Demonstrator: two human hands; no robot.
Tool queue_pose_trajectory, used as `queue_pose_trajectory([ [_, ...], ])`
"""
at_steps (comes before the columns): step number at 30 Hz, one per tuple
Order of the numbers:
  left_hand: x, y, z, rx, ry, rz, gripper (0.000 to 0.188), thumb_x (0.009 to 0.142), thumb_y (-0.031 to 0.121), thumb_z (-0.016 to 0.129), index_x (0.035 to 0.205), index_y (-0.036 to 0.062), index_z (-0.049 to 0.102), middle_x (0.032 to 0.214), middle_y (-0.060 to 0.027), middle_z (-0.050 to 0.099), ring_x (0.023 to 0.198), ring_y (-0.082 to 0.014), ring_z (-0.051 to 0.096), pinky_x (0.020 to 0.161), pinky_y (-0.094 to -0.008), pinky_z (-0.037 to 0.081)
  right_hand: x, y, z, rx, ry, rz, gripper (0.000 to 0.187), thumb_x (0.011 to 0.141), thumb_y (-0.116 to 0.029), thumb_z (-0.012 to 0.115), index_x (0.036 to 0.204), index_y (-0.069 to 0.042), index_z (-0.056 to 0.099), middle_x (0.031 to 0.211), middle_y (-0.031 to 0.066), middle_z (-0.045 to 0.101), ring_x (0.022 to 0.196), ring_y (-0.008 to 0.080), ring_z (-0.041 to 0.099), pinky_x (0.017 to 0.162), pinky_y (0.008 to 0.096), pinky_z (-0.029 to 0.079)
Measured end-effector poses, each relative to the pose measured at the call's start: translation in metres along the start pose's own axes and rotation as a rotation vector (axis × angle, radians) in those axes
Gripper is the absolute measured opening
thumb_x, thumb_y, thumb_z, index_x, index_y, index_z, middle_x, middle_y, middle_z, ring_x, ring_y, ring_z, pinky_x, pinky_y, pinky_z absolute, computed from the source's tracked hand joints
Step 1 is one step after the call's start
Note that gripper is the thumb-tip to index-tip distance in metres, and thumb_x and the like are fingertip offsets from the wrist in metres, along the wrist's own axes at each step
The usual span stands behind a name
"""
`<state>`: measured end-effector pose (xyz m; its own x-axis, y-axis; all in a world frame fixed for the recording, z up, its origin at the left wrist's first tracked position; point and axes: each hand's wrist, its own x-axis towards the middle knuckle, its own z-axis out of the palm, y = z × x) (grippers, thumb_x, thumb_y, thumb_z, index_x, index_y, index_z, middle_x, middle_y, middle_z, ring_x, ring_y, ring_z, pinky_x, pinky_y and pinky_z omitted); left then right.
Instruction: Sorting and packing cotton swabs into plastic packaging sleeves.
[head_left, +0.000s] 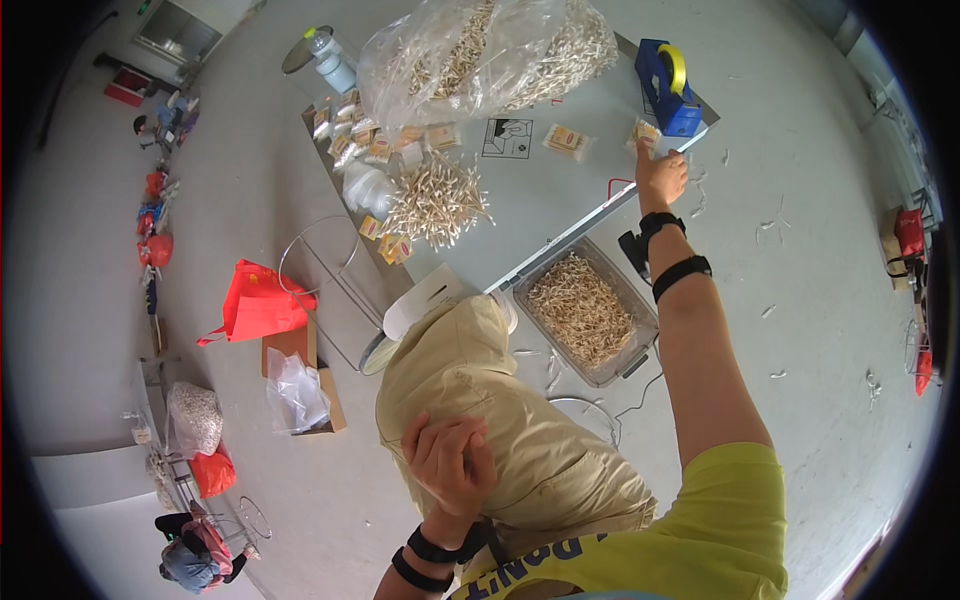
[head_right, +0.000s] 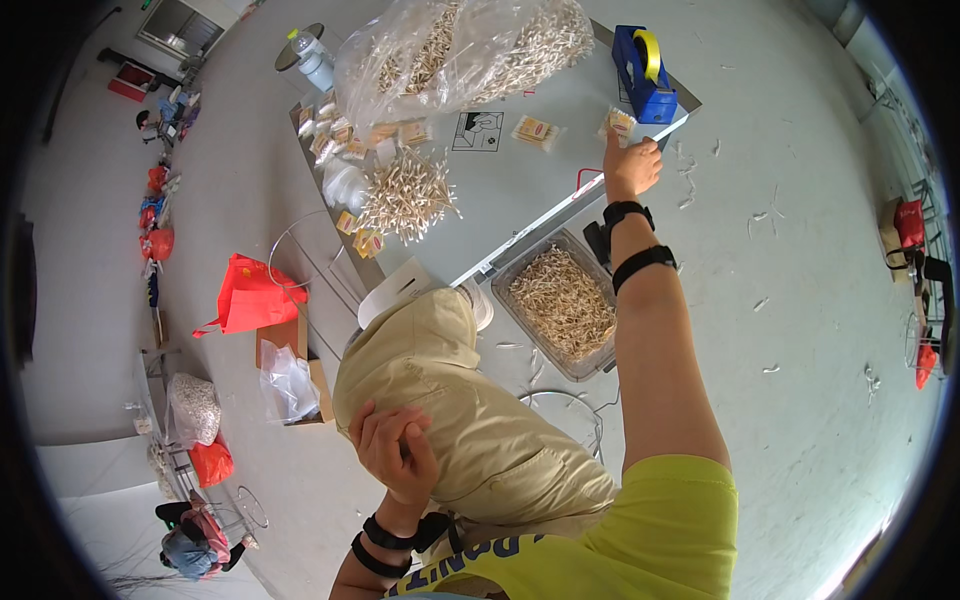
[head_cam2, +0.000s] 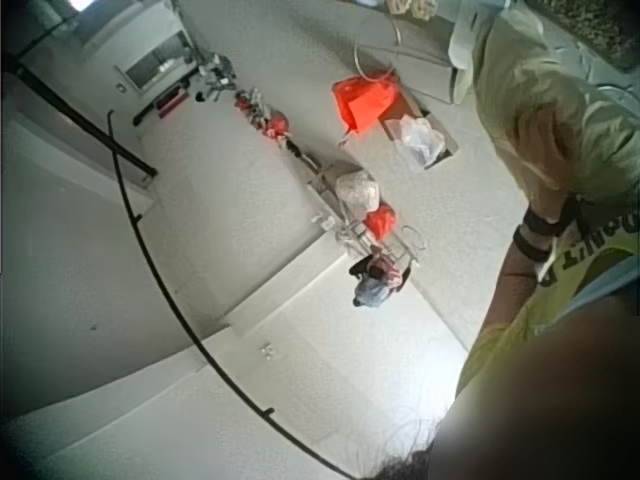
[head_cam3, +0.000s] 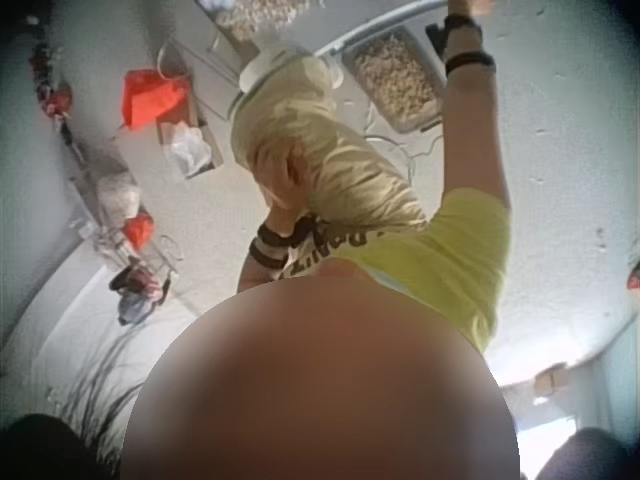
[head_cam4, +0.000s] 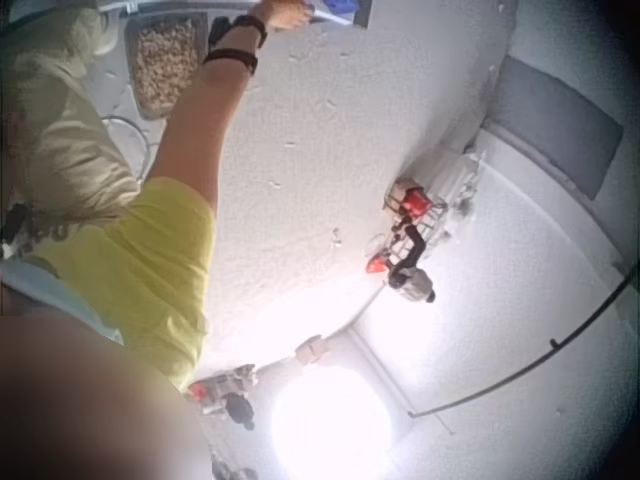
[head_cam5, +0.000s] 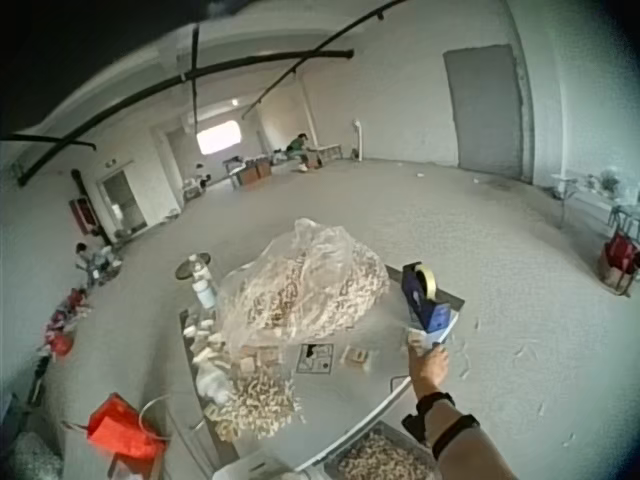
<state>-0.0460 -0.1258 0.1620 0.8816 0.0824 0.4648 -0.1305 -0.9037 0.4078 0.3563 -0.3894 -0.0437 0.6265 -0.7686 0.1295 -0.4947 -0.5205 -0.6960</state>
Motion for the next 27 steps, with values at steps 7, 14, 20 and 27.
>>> queue_pose_trajectory([
  [7,0.0,0.002,0.0,0.012,-0.024,0.009,0.008,0.088,0.008,0.061,0.094,0.0107,0.065,0.082,0.0,0.07,0.08,-0.0182,0.068,0.099,-0.0395,0.044,0.021,-0.009,0.012,-0.255,-0.255,0.025,0.071,0.073,-0.063,0.075,0.114,-0.006,0.064,0.127,0.0202,0.06,0.123,0.0346,0.057,0.099,0.0453,0.048],
  [14,0.003,0.003,0.003,-0.001,0.003,0.04,0.009,0.091,0.007,0.058,0.096,0.0081,0.065,0.076,-0.0005,0.07,0.078,-0.0224,0.066,0.098,-0.0416,0.045,-0.002,-0.004,-0.016,0.533,-0.427,-0.177,0.044,0.082,-0.035,0.079,0.103,-0.001,0.061,0.083,0.0086,0.069,0.075,0.0195,0.067,0.07,0.0324,0.052],
  [20,-0.004,-0.004,0.005,-0.08,0.137,0.043,0.019,0.085,0.005,0.068,0.104,0.0088,0.066,0.092,-0.0049,0.07,0.086,-0.0241,0.067,0.095,-0.0417,0.047,-0.117,-0.05,-0.161,0.849,-1.212,-0.426,0.027,0.093,-0.019,0.072,0.112,-0.001,0.063,0.084,-0.0001,0.064,0.072,0.0054,0.056,0.063,0.023,0.047],
  [27,0.0,0.012,-0.009,-0.827,0.351,-0.358,0.07,0.082,0.016,0.08,0.143,0.0023,0.046,0.131,-0.0142,0.057,0.108,-0.0295,0.062,0.1,-0.0421,0.048,-0.211,-0.064,-0.3,0.775,-1.566,-0.545,0.023,0.093,-0.012,0.073,0.109,0.0,0.062,0.083,-0.0045,0.057,0.076,-0.0004,0.049,0.064,0.0199,0.044],
])
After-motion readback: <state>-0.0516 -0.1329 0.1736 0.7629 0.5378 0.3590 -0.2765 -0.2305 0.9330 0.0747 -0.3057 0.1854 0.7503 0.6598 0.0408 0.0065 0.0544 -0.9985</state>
